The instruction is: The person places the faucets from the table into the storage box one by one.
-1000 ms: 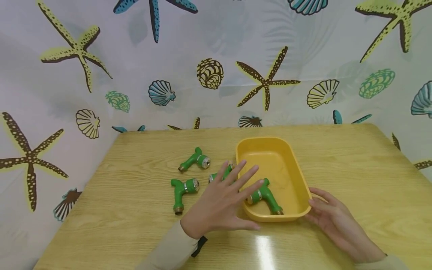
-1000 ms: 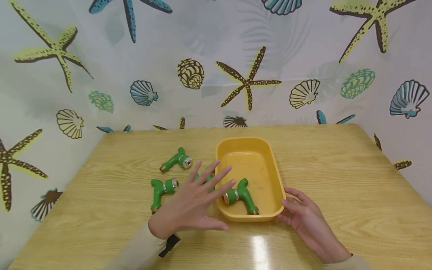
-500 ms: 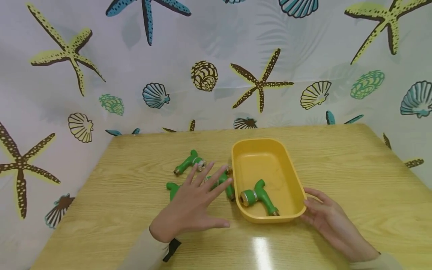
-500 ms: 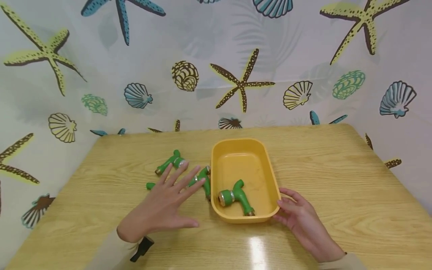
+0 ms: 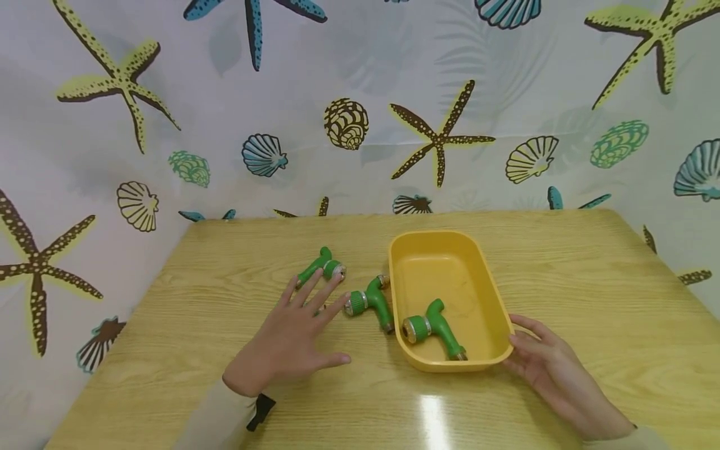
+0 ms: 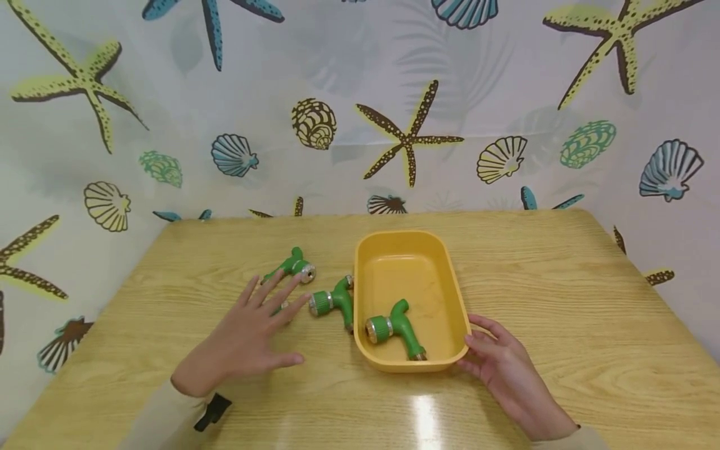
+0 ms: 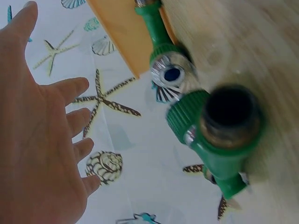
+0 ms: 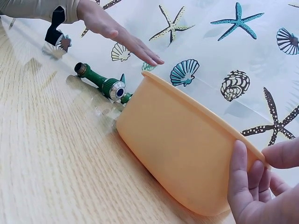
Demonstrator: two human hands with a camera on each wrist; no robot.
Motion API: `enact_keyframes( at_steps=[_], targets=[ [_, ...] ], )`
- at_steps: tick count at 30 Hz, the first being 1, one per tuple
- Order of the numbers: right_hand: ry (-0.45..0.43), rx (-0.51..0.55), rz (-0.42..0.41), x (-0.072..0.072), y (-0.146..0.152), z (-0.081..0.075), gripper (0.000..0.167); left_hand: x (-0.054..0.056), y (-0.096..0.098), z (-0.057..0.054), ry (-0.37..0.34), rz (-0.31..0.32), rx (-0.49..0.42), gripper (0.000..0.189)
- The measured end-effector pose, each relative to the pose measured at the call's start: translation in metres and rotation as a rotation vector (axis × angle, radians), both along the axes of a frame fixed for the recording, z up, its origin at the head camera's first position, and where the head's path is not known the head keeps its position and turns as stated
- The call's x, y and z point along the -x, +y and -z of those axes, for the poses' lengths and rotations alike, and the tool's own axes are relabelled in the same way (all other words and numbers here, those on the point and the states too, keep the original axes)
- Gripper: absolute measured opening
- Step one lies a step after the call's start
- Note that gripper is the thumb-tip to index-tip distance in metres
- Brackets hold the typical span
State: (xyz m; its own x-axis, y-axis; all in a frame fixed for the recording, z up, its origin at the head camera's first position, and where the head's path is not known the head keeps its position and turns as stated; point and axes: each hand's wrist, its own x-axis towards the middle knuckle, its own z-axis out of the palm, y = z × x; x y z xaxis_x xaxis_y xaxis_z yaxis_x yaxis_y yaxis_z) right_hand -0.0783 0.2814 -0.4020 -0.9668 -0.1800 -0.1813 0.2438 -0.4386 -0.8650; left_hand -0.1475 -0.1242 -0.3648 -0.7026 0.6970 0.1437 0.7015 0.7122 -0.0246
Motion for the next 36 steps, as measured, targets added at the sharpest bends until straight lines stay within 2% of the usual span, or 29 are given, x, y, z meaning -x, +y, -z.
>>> enact_keyframes(
  at_steps=[10, 17, 27, 34, 36],
  targets=[
    [0.0, -0.022, 0.012, 0.001, -0.004, 0.002, 0.027, 0.021, -0.03, 0.023, -0.075, -0.099, -0.059, 0.085],
    [0.005, -0.047, -0.002, 0.001, -0.005, 0.003, 0.026, 0.026, -0.042, 0.035, -0.131, -0.131, -0.071, 0.081],
    [0.02, -0.019, 0.0, -0.001, -0.005, 0.001, 0.027, 0.029, -0.043, 0.034, -0.187, -0.145, -0.064, 0.082],
    [0.012, -0.014, 0.011, -0.002, -0.003, 0.0, 0.026, 0.031, -0.042, 0.033, -0.194, -0.116, -0.077, 0.082],
    [0.006, -0.019, 0.015, -0.002, -0.002, -0.001, 0.026, 0.031, -0.041, 0.032, -0.217, -0.111, -0.079, 0.082]
  ],
)
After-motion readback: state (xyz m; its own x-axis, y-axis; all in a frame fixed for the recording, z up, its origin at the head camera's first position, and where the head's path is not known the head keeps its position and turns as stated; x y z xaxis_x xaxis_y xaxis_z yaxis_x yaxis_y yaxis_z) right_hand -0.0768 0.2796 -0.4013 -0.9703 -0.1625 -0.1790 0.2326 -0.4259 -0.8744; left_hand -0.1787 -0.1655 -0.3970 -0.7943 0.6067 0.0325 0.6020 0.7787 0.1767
